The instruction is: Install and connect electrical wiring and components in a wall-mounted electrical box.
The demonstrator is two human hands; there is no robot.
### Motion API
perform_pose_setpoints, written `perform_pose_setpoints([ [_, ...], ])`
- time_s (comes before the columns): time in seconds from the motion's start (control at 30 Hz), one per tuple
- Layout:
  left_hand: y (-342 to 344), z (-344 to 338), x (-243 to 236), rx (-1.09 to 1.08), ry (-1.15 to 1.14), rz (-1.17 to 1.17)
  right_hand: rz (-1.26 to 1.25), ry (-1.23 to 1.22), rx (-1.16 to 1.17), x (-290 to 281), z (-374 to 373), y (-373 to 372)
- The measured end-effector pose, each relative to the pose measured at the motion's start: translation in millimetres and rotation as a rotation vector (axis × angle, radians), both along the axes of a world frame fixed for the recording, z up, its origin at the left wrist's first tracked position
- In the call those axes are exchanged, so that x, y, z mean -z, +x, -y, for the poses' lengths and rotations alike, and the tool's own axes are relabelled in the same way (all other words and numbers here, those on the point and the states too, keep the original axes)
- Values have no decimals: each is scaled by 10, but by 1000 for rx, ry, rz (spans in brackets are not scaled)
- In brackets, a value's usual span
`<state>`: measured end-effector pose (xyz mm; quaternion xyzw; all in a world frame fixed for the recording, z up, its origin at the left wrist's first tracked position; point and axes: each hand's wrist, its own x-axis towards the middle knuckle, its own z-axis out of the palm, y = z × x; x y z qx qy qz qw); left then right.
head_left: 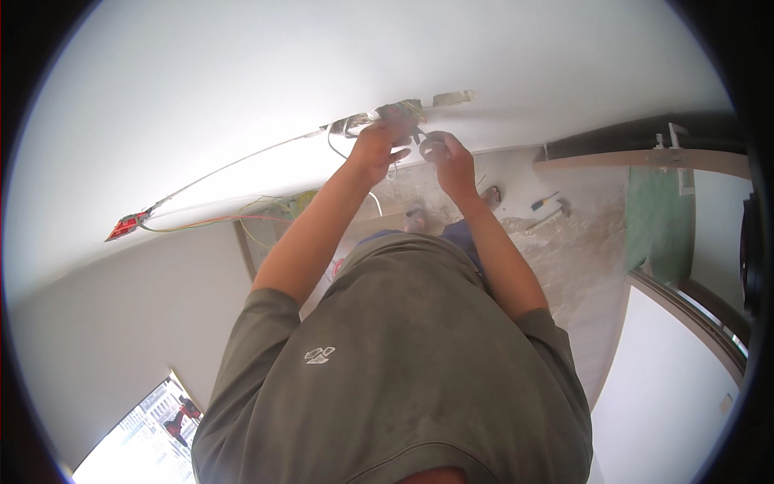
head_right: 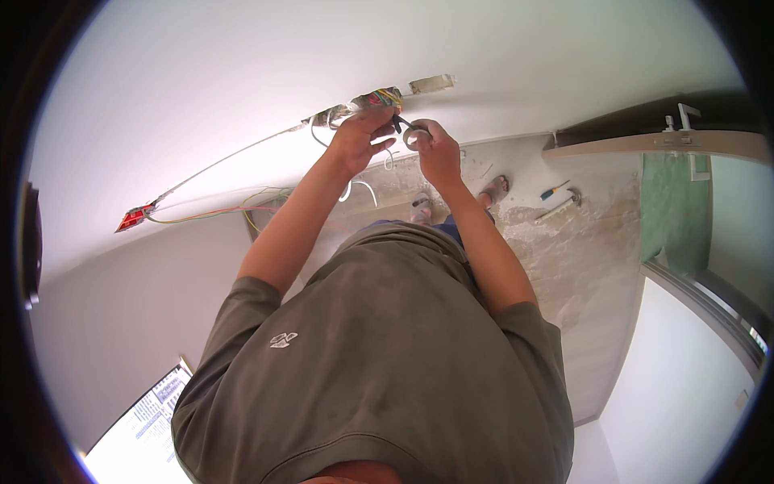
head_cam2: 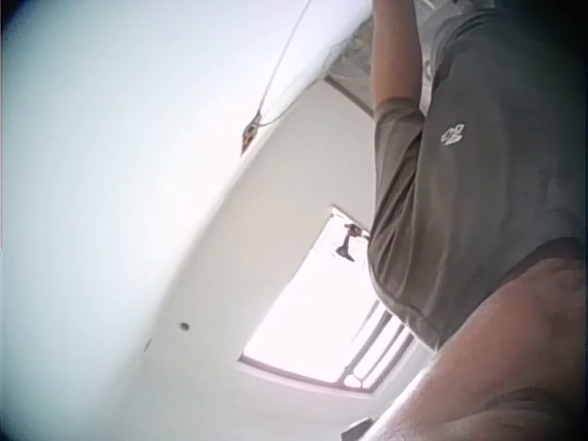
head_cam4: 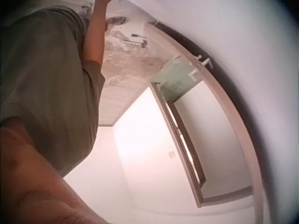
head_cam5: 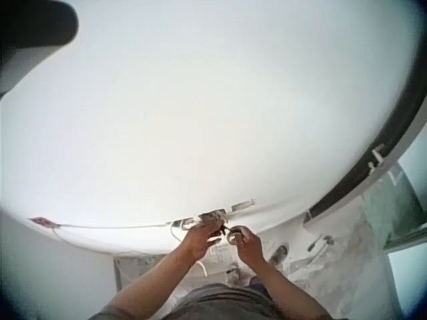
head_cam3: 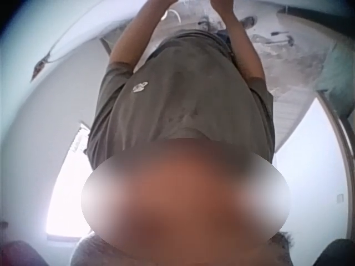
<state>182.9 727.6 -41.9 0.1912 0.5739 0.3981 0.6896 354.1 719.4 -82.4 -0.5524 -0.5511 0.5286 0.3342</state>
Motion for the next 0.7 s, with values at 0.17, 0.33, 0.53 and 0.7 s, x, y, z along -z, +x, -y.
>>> perform_pose_setpoints([
  [0.17, 12, 3, 47, 17, 42, 71, -338, -69, -166, -121, -56, 80],
  [0.33, -31, -14, 9, 82, 27, -18, -670, -367, -280, -184, -294, 276],
  [0.53, -98, -7, 54, 106, 29, -30, -422, -468, -502, -165, -642, 256],
  [0.7, -58, 27, -58, 103, 1, -126, -407, -534, -662, -269, -775, 222],
])
